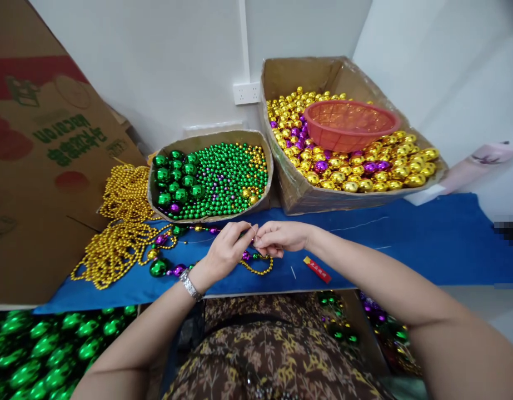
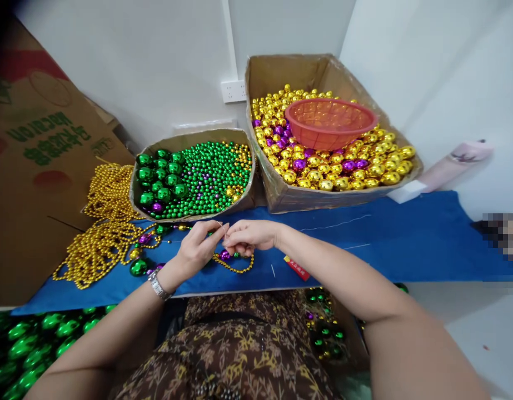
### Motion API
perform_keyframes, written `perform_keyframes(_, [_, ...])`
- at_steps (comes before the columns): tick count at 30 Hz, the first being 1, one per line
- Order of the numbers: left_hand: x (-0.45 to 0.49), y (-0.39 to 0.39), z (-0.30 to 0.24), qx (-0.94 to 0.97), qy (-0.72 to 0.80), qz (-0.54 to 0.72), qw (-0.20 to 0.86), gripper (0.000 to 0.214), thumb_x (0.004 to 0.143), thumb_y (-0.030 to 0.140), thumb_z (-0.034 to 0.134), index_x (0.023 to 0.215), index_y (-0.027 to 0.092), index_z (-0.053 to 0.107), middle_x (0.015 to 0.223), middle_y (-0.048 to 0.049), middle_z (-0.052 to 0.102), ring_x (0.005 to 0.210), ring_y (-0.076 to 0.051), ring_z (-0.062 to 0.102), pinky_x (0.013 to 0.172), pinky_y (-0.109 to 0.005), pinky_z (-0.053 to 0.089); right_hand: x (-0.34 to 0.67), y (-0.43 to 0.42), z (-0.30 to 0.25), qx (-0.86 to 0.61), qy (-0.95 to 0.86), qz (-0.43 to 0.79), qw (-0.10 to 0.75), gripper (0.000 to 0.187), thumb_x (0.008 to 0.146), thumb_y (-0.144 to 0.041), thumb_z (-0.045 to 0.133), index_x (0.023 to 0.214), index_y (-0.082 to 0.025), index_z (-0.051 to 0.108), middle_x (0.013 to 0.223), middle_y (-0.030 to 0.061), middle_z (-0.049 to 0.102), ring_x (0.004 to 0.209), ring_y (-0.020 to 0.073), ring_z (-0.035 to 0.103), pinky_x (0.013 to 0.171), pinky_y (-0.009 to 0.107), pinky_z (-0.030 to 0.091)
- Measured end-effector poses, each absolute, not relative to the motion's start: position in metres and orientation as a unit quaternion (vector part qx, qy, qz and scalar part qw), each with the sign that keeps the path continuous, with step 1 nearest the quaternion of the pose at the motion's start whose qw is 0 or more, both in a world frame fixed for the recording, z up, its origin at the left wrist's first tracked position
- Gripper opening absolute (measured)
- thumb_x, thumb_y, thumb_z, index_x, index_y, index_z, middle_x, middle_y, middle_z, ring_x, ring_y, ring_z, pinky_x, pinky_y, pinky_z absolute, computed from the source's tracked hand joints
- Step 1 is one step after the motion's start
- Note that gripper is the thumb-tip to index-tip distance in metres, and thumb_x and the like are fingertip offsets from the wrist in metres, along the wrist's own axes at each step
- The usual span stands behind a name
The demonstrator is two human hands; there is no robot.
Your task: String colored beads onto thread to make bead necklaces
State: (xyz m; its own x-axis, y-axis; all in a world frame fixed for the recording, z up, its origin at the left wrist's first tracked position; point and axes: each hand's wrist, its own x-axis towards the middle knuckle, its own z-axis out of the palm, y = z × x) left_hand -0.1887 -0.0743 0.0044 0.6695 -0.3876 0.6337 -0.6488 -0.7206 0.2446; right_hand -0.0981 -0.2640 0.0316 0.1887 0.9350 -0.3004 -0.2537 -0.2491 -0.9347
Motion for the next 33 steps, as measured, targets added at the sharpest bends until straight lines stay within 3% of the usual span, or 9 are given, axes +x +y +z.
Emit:
perform_keyframes(5, [-0.191,-0.082,0.025,0.881,-0.241,0.241,0.328,0.015,0.091,0.019,0.054,0.097,0.019,0.068,0.105,-0.011,0.065,0.099,-0.021,0.061,0.088,-0.037,0.05,-0.095,-0.271,0.039,-0.581,-0.325,0.528,0.527,0.029,0.078,-0.039,0.066,0.066,-0.014,0.059,0.05,-0.0062,0.051,0.042,0.0034,0.043,0.039,0.014,0.031])
perform_keyframes(9, [-0.2,-0.07,0.049,0.811,-0.129,0.063,0.567,0.014,0.086,0.027,0.061,0.077,0.016,0.064,0.105,-0.0111,0.067,0.095,-0.022,0.063,0.085,-0.036,0.051,-0.089,-0.288,0.041,-0.609,-0.312,0.446,0.578,0.026,0.08,-0.038,0.065,0.068,-0.015,0.061,0.054,-0.0058,0.053,0.045,0.0034,0.043,0.043,0.015,0.033])
perform_keyframes(12, [-0.207,-0.055,0.054,0.657,-0.064,-0.009,0.751,0.016,0.079,0.027,0.066,0.068,0.015,0.062,0.118,-0.0141,0.066,0.112,-0.028,0.059,0.093,-0.041,0.049,-0.088,-0.299,0.033,-0.59,-0.271,0.398,0.648,0.024,0.079,-0.035,0.067,0.067,-0.015,0.061,0.054,-0.006,0.051,0.046,0.004,0.043,0.044,0.016,0.033])
perform_keyframes(15, [-0.212,-0.049,0.051,0.539,-0.047,-0.006,0.841,0.019,0.074,0.027,0.069,0.062,0.016,0.06,0.125,-0.0136,0.064,0.128,-0.032,0.049,0.102,-0.047,0.044,-0.095,-0.305,0.017,-0.522,-0.206,0.363,0.744,0.022,0.077,-0.033,0.07,0.067,-0.017,0.059,0.056,-0.0056,0.052,0.049,0.0057,0.047,0.044,0.017,0.036])
perform_keyframes(19, [-0.212,-0.059,0.04,0.459,-0.052,0.008,0.887,0.02,0.072,0.027,0.071,0.06,0.016,0.059,0.122,-0.0108,0.066,0.13,-0.032,0.049,0.109,-0.05,0.038,-0.114,-0.298,0.0,-0.392,-0.127,0.305,0.859,0.023,0.076,-0.035,0.073,0.07,-0.019,0.058,0.084,-0.0018,0.066,0.074,0.0103,0.063,0.054,0.018,0.049])
perform_keyframes(22, [-0.205,-0.073,0.035,0.424,-0.066,0.03,0.903,0.017,0.072,0.026,0.074,0.064,0.017,0.061,0.088,-0.0055,0.071,0.104,-0.024,0.064,0.106,-0.047,0.042,-0.128,-0.287,-0.001,-0.301,-0.099,0.275,0.908,0.023,0.08,-0.039,0.069,0.073,-0.022,0.056,0.11,-0.0031,0.067,0.099,0.014,0.064,0.067,0.022,0.056])
perform_keyframes(26, [-0.196,-0.085,0.038,0.427,-0.062,0.056,0.901,0.016,0.077,0.024,0.071,0.067,0.016,0.061,0.062,0.0018,0.055,0.063,-0.012,0.057,0.081,-0.037,0.054,-0.137,-0.279,0.012,-0.239,-0.076,0.259,0.933,0.024,0.083,-0.038,0.066,0.073,-0.024,0.05,0.077,-0.0066,0.063,0.083,0.0112,0.064,0.066,0.023,0.055])
perform_keyframes(29, [-0.193,-0.084,0.039,0.446,-0.038,0.054,0.893,0.018,0.076,0.022,0.072,0.066,0.014,0.058,0.058,0.0027,0.047,0.055,-0.009,0.047,0.058,-0.026,0.048,-0.135,-0.28,0.016,-0.254,-0.082,0.256,0.929,0.026,0.082,-0.033,0.067,0.07,-0.022,0.047,0.055,-0.0088,0.041,0.055,0.0066,0.05,0.053,0.017,0.046])
perform_keyframes(33, [-0.195,-0.076,0.024,0.45,0.009,0.029,0.892,0.022,0.071,0.02,0.075,0.063,0.015,0.055,0.053,0.0048,0.039,0.05,-0.008,0.039,0.051,-0.023,0.041,-0.134,-0.281,0.0,-0.32,-0.085,0.243,0.912,0.03,0.078,-0.025,0.066,0.062,-0.019,0.041,0.051,-0.0088,0.027,0.045,0.0053,0.035,0.043,0.016,0.032])
